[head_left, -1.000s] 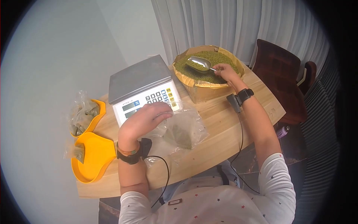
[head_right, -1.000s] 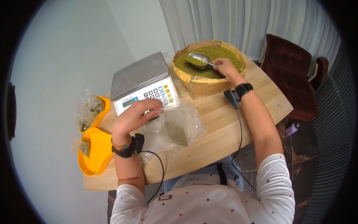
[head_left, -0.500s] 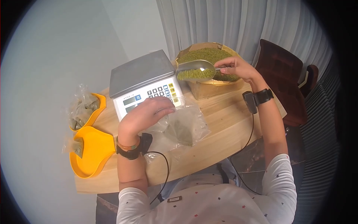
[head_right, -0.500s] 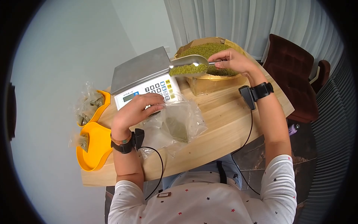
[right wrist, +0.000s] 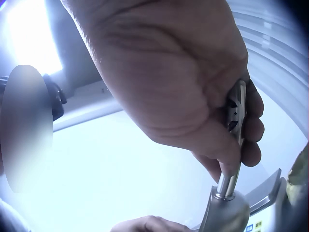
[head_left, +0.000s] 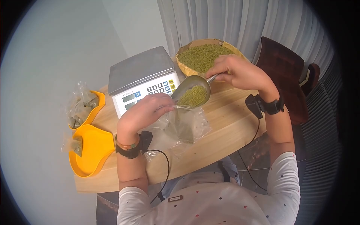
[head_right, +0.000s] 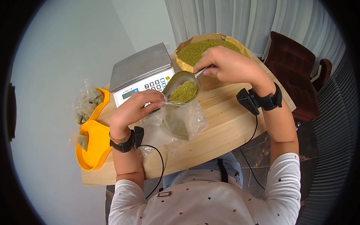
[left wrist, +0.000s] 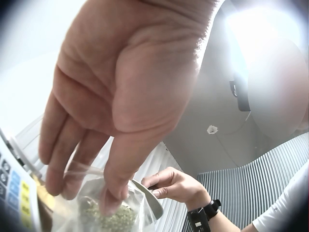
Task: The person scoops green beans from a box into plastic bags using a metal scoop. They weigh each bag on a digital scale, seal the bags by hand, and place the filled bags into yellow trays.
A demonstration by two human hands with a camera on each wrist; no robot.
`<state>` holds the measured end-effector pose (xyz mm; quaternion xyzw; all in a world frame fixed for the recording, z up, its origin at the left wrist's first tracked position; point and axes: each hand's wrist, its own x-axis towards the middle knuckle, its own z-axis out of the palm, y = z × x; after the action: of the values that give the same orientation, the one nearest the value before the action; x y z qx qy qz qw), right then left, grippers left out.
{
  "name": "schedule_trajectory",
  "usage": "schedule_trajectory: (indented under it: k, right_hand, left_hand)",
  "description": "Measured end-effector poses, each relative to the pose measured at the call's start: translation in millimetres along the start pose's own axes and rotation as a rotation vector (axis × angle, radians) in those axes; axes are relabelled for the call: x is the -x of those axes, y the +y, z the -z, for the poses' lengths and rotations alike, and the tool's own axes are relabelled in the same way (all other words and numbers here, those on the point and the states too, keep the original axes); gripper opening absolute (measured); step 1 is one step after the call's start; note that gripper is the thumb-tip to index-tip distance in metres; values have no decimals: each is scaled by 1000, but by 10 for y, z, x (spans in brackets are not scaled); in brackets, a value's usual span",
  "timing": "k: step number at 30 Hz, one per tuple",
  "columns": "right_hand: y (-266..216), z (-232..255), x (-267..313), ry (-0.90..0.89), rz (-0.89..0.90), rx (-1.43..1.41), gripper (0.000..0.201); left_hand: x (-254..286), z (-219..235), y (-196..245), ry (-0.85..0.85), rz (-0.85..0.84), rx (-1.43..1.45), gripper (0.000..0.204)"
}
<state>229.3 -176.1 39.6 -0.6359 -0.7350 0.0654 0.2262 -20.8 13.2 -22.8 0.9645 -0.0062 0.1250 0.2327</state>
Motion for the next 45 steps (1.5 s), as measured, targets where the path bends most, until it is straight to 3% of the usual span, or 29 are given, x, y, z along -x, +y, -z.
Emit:
schedule_trajectory:
  k: [3, 7, 9, 13, 18, 22, 24, 29, 31, 37, 41, 45]
  right_hand:
    - [-211, -55, 31, 108, 81, 264, 26]
    - [-234, -29, 44, 145, 84, 289, 26]
    - [-165, 46, 32, 143, -55, 177, 25]
    - [391, -46, 41, 326, -222, 112, 23]
    - [1060, -340, 110, 355, -373, 95, 24]
    - [1362, -446, 151, 250, -464, 126, 24]
    - [1494, -502, 155, 261, -446, 139, 30]
    - [1692, -627, 112, 336, -508, 134, 24]
    - [1772, -710, 103, 354, -503, 130, 24]
    - [1839, -758, 119, 369, -512, 10, 24]
    - [1782, -732, 135, 358, -497, 5, 23]
    - [1796, -729, 137, 334, -495, -17, 22]
  left_hand:
    - [9, 7, 9, -9, 5, 5, 19]
    - [22, 12, -2, 1, -24, -6, 18]
    - [34, 6, 1, -1, -18, -10, 18]
    - [28, 37, 68, -37, 46, 2, 16]
    - [-36, 52, 102, -31, 12, 66, 15]
    - [-83, 63, 123, 154, -121, 28, 15]
    - [-142, 130, 140, 354, -154, -14, 13]
    - [-334, 533, 183, 519, -22, -162, 15]
    - [-496, 713, 57, 729, -14, -239, 17]
    - [-864, 1195, -482, 873, 129, -539, 14]
    - [-927, 1213, -828, 888, 239, -626, 15]
    - [-824, 1111, -1231, 675, 448, -684, 19]
